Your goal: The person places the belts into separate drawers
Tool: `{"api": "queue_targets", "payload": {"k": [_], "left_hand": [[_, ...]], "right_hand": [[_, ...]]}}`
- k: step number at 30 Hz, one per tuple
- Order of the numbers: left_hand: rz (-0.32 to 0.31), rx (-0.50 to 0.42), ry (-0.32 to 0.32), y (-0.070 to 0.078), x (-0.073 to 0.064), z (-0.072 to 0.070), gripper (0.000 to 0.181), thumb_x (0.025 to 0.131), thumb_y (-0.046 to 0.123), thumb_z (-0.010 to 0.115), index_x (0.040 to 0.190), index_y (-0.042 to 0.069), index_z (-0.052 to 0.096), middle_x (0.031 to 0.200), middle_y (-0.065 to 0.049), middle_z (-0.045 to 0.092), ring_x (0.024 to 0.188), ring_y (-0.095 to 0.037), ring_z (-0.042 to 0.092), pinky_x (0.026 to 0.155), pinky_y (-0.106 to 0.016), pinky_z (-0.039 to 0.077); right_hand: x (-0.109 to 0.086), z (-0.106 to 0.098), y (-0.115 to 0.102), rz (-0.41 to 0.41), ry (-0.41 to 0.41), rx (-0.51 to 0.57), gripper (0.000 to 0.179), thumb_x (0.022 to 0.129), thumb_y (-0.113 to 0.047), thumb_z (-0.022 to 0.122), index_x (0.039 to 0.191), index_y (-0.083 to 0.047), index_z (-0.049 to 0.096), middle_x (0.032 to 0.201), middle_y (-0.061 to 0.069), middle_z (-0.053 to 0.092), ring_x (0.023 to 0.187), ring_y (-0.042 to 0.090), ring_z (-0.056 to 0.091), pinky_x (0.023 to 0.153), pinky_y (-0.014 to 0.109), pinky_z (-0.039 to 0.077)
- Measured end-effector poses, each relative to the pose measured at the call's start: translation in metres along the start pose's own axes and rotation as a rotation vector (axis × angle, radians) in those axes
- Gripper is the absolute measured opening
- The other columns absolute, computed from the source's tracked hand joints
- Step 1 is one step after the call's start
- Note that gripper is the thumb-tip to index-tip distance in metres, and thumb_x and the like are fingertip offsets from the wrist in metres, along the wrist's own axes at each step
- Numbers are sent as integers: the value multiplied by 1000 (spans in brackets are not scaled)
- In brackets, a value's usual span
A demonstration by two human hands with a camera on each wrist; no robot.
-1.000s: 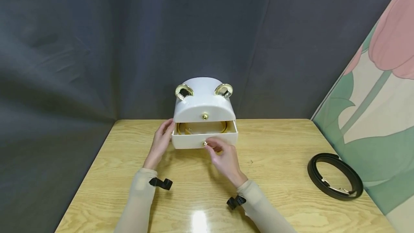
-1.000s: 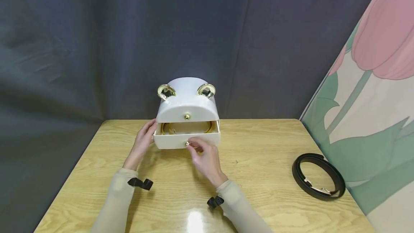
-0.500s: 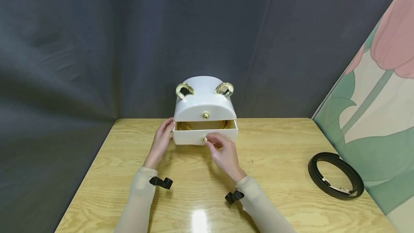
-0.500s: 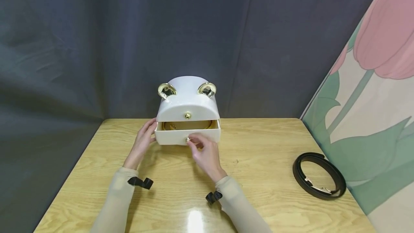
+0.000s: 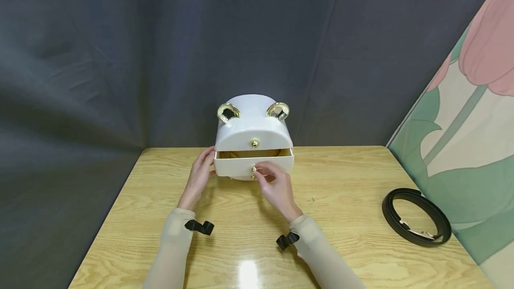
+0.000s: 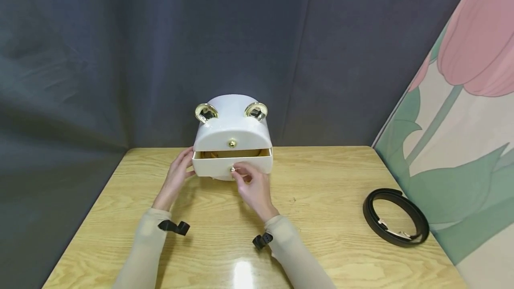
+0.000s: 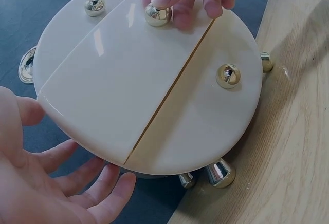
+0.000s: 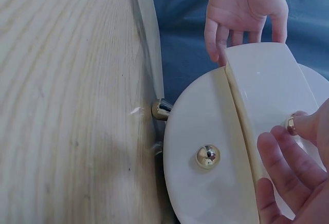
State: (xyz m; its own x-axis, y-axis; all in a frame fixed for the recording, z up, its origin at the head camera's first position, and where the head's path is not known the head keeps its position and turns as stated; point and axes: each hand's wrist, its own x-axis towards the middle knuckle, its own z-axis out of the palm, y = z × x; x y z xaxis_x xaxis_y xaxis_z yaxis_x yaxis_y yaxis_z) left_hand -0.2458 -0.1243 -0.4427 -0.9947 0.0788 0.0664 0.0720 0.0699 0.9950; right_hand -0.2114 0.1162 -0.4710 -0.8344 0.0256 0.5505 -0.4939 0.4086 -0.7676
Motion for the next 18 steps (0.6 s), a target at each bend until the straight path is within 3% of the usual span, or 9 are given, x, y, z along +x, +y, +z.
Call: {"api": "queue_targets", "payload": {"k": [10, 18], "left_hand": [[0, -10, -13, -2, -1, -3, 54, 117, 39, 36, 163, 10, 39, 159, -25, 47, 148, -40, 46, 121, -66, 39], [-16, -10, -23, 2, -2, -4, 55, 116, 42, 40, 163, 13, 42, 160, -19, 49, 146, -37, 49, 119, -66, 40]], "right_hand": [[4, 6, 4, 39, 7, 28, 20, 94, -7, 81, 113, -15, 80, 104, 3, 83, 88, 20, 81, 73, 21, 60], [8, 9, 4, 58, 29, 52, 18, 95, -4, 79, 112, -11, 80, 102, 9, 83, 85, 27, 81, 71, 19, 60]]}}
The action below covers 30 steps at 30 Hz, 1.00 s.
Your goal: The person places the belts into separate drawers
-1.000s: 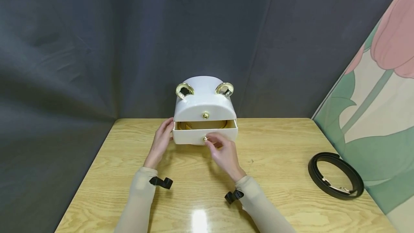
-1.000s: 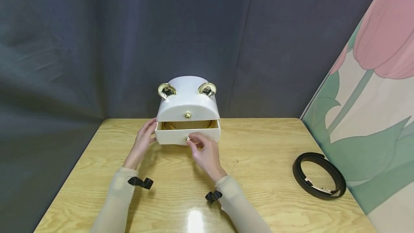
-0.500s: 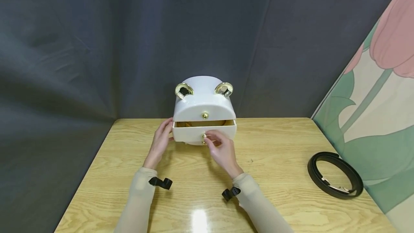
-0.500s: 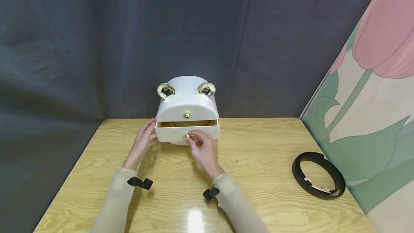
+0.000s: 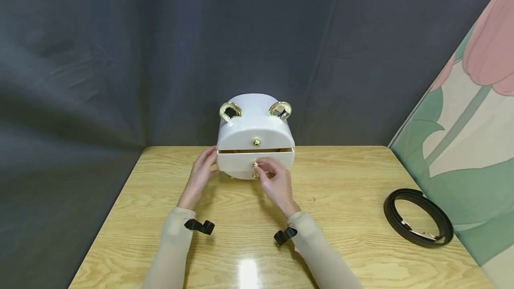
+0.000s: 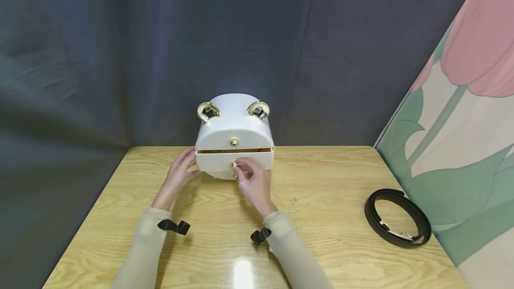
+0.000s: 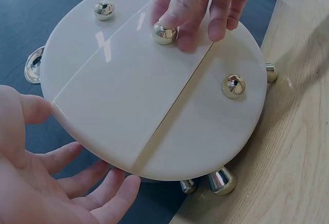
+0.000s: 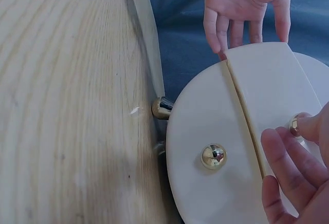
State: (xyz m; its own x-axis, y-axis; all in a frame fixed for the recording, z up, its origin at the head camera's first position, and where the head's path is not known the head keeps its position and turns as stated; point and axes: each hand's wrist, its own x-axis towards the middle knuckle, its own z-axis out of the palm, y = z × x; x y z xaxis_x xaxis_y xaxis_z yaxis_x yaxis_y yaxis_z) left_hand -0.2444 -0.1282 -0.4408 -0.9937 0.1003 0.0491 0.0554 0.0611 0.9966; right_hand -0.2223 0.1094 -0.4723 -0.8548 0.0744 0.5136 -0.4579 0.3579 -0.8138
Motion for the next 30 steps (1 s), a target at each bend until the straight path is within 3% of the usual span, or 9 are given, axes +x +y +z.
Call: {"api": "queue_targets", "payload": {"k": [10, 19, 30], "left_hand": [[-30, -12, -9, 1, -1, 3, 57, 115, 40, 47, 163, 11, 40, 163, -15, 47, 147, -35, 46, 120, -64, 41], [-14, 6, -31, 2, -2, 1, 59, 114, 43, 47, 164, 13, 37, 166, -14, 41, 151, -37, 43, 121, -65, 41], [-28, -1, -25, 2, -1, 1, 59, 114, 40, 51, 164, 12, 37, 168, -15, 39, 154, -36, 39, 122, -64, 40]], "right_hand": [[4, 6, 7, 21, 57, 72, 18, 95, -3, 79, 112, -7, 81, 101, 16, 83, 73, 42, 78, 64, 18, 60], [6, 9, 8, 31, 79, 114, 19, 94, -2, 79, 113, -6, 81, 101, 18, 82, 74, 43, 78, 63, 20, 61], [7, 10, 7, 23, 69, 48, 19, 97, -7, 78, 115, -11, 81, 102, 12, 83, 70, 43, 76, 58, 21, 59]]}}
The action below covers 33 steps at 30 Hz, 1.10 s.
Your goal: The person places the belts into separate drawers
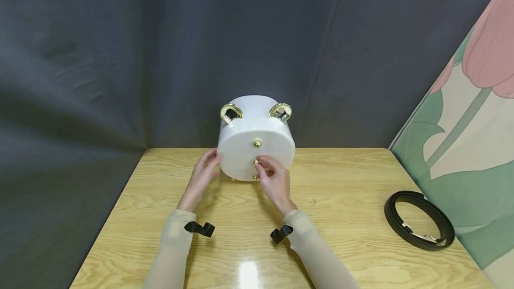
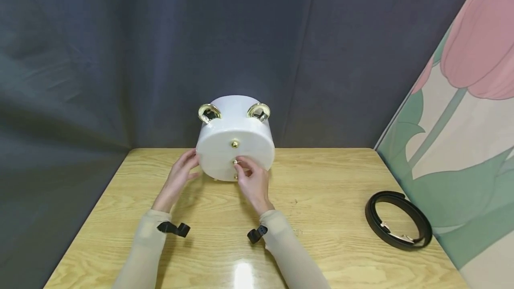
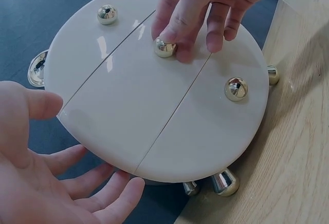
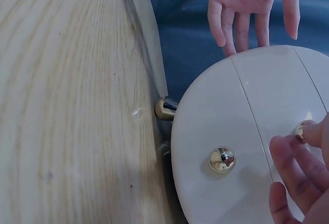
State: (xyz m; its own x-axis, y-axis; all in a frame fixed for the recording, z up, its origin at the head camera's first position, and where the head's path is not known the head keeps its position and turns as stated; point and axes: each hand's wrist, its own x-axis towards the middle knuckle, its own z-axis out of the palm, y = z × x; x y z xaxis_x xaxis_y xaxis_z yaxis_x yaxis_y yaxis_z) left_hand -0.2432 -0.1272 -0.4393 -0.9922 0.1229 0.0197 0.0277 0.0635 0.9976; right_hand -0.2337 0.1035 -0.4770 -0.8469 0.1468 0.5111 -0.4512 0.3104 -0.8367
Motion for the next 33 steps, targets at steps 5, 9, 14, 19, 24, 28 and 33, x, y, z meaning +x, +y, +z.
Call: {"api": "queue_targets", "payload": {"k": [5, 9, 14, 19, 24, 28, 33], "left_hand": [[1, 7, -5, 2, -1, 0, 60, 114, 39, 50, 165, 11, 36, 169, -16, 37, 156, -38, 38, 122, -64, 40], [7, 6, -16, 2, -2, 1, 60, 114, 38, 50, 165, 11, 36, 170, -17, 36, 157, -38, 36, 122, -64, 39], [8, 3, -15, 1, -1, 1, 59, 114, 35, 50, 165, 9, 35, 170, -17, 36, 157, -37, 37, 122, -64, 40], [8, -19, -8, 1, 1, 1, 59, 114, 32, 51, 165, 8, 35, 170, -18, 36, 157, -37, 37, 122, -63, 40], [6, -15, -15, 1, 0, 0, 58, 114, 32, 50, 166, 9, 34, 170, -17, 37, 156, -37, 37, 122, -64, 39], [10, -6, -19, 1, -1, 0, 58, 114, 33, 50, 166, 10, 34, 170, -17, 37, 156, -37, 37, 122, -65, 39], [8, -7, -16, 0, -1, -1, 59, 114, 34, 51, 166, 10, 35, 170, -17, 37, 156, -37, 37, 122, -64, 40]], "right_hand": [[0, 0, 1, 2, -2, 26, 19, 97, -6, 78, 116, -8, 80, 100, 15, 82, 64, 46, 73, 56, 19, 57], [0, 0, 3, -10, 3, 44, 19, 97, -6, 78, 116, -7, 80, 99, 16, 82, 62, 45, 72, 55, 18, 57], [-2, 0, 9, -42, 8, 69, 17, 97, -6, 78, 114, -7, 79, 98, 16, 82, 60, 40, 71, 54, 20, 57], [-4, -3, 19, -36, -6, 0, 7, 97, -8, 78, 104, -9, 78, 95, 9, 82, 64, 28, 72, 56, 20, 56], [-6, -7, 26, -2, -64, -158, 5, 95, -11, 80, 100, -12, 81, 98, 3, 81, 77, 12, 72, 63, 18, 54], [-8, -8, 28, -8, -103, -239, 4, 94, -13, 81, 97, -12, 82, 96, 3, 81, 76, 16, 72, 65, 20, 55], [-9, -9, 29, -21, -131, -292, 5, 93, -15, 82, 96, -13, 83, 95, 3, 82, 72, 21, 75, 65, 24, 58]]}}
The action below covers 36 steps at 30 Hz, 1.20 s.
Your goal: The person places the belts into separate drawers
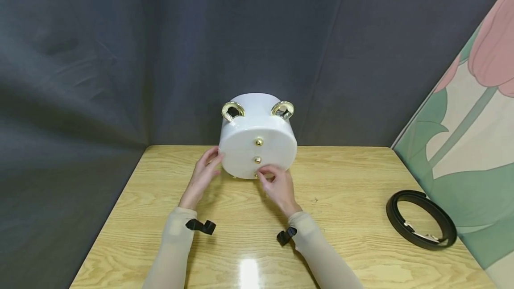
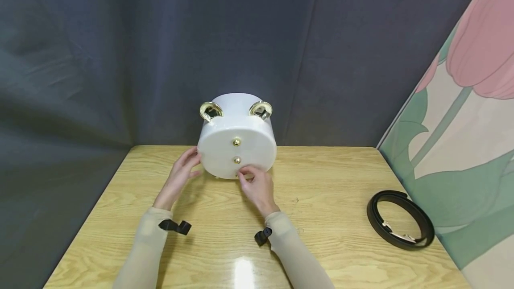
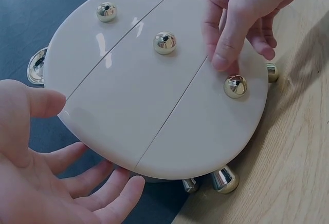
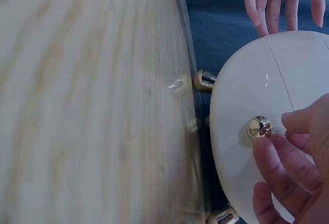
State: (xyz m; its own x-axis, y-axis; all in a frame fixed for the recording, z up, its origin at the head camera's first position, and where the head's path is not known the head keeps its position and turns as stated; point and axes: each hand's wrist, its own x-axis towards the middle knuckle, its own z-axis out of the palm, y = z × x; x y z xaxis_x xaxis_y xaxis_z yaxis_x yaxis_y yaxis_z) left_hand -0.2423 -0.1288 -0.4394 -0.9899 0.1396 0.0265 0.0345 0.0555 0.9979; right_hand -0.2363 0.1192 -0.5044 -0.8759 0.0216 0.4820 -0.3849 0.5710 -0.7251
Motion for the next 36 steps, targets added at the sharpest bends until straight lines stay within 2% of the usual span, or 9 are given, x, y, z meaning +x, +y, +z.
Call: {"api": "queue_targets", "payload": {"k": [3, 5, 9, 11, 18, 23, 36], "left_hand": [[-4, -1, 2, 1, -1, -1, 59, 114, 35, 51, 165, 10, 35, 170, -17, 37, 157, -37, 37, 122, -63, 40], [-5, -2, 4, 1, -1, -2, 59, 114, 35, 51, 165, 10, 35, 170, -17, 37, 156, -37, 37, 122, -63, 39], [0, -3, 3, 0, -2, -3, 60, 114, 34, 51, 166, 9, 34, 170, -17, 37, 156, -37, 37, 123, -64, 38], [-2, -4, 5, -1, -1, -4, 60, 114, 34, 51, 166, 10, 34, 170, -17, 37, 156, -37, 37, 123, -64, 38], [-11, -7, 14, -1, -2, -5, 61, 113, 34, 53, 166, 10, 34, 170, -15, 37, 157, -36, 37, 122, -63, 39], [-4, -3, 6, 1, -3, -5, 63, 113, 35, 53, 167, 10, 32, 171, -16, 36, 157, -36, 36, 123, -64, 38], [6, 9, -12, 2, -1, -1, 61, 114, 34, 51, 167, 9, 33, 170, -18, 37, 155, -38, 38, 121, -63, 41]], "right_hand": [[0, 1, 2, 21, -23, 17, 7, 91, -15, 83, 98, -13, 83, 95, 3, 82, 78, 19, 77, 67, 25, 59], [0, 3, 3, 65, -65, 92, 9, 92, -12, 83, 100, -10, 83, 96, 6, 82, 77, 21, 77, 65, 26, 61], [0, 6, 7, 162, -131, 270, 12, 92, -6, 83, 104, -5, 83, 99, 14, 82, 63, 29, 75, 56, 30, 61], [0, 7, 8, 188, -139, 314, 13, 92, -5, 82, 105, -3, 83, 101, 16, 82, 57, 31, 73, 53, 31, 61], [-2, 7, 11, 243, -189, 352, 21, 96, -12, 80, 116, -8, 83, 112, 14, 82, 51, 19, 70, 53, 24, 57], [0, 9, 15, 250, -209, 383, 22, 99, -11, 77, 119, -5, 82, 111, 16, 81, 50, 13, 67, 51, 22, 55], [-2, 1, 15, 314, -204, 391, 24, 98, -11, 78, 122, -7, 81, 114, 16, 81, 48, 12, 63, 49, 22, 53]]}}
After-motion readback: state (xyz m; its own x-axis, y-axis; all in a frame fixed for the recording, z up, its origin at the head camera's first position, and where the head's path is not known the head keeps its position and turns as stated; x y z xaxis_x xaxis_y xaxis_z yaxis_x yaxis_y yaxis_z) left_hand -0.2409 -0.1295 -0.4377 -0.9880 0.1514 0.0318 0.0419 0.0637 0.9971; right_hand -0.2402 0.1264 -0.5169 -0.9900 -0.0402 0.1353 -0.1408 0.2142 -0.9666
